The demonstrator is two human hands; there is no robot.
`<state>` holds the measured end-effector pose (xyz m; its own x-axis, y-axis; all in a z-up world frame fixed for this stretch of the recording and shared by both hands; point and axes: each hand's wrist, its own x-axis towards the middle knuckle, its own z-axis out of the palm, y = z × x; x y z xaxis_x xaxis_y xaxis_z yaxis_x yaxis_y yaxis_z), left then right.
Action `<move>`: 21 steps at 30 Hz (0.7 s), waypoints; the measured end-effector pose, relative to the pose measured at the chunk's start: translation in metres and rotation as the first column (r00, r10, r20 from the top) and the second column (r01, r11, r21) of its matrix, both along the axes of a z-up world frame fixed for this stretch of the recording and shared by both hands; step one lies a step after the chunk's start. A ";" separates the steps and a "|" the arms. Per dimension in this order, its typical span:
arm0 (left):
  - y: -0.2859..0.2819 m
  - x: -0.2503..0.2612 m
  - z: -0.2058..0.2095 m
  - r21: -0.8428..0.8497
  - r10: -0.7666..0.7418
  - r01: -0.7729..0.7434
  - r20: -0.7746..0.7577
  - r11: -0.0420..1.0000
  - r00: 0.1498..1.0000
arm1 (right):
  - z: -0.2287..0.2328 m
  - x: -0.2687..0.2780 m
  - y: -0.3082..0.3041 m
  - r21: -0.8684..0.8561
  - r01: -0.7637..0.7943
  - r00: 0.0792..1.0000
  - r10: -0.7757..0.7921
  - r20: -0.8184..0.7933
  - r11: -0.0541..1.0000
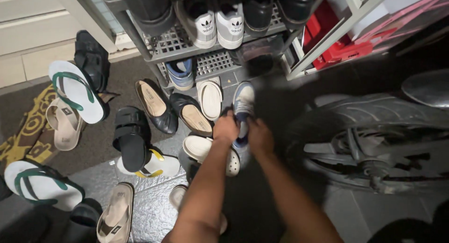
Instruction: Organizing various shoes and sandals on a shoe rack and on the floor in a garage area.
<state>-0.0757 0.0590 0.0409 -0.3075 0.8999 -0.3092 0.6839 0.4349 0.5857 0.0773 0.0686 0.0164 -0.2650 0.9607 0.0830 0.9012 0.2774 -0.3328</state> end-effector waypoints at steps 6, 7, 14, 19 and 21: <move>0.001 0.000 -0.028 -0.092 -0.161 0.152 -0.096 0.984 0.982 | -0.023 0.005 -0.007 -0.180 -0.172 0.976 0.192 0.101 0.968; 0.001 0.002 -0.025 -0.094 -0.140 0.133 -0.076 0.987 0.987 | -0.021 0.004 -0.012 -0.168 -0.293 0.952 0.303 0.038 0.941; -0.010 0.008 -0.008 -0.096 -0.011 0.007 -0.040 0.995 0.999 | -0.046 -0.003 -0.035 -0.347 -0.300 0.932 0.350 0.090 0.889; -0.008 0.016 -0.039 -0.121 0.142 -0.144 -0.027 0.982 0.990 | -0.114 -0.007 -0.031 -0.320 -0.092 0.990 0.122 0.077 0.943; -0.013 0.015 -0.053 -0.137 0.187 -0.187 -0.009 0.973 0.982 | -0.129 -0.006 -0.037 -0.187 -0.134 0.985 0.151 0.078 0.973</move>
<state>-0.0605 0.0464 -0.0117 -0.4649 0.7758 -0.4267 0.5804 0.6310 0.5148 0.0715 0.0318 -0.1126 -0.3987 0.9094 -0.1188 0.8856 0.3481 -0.3075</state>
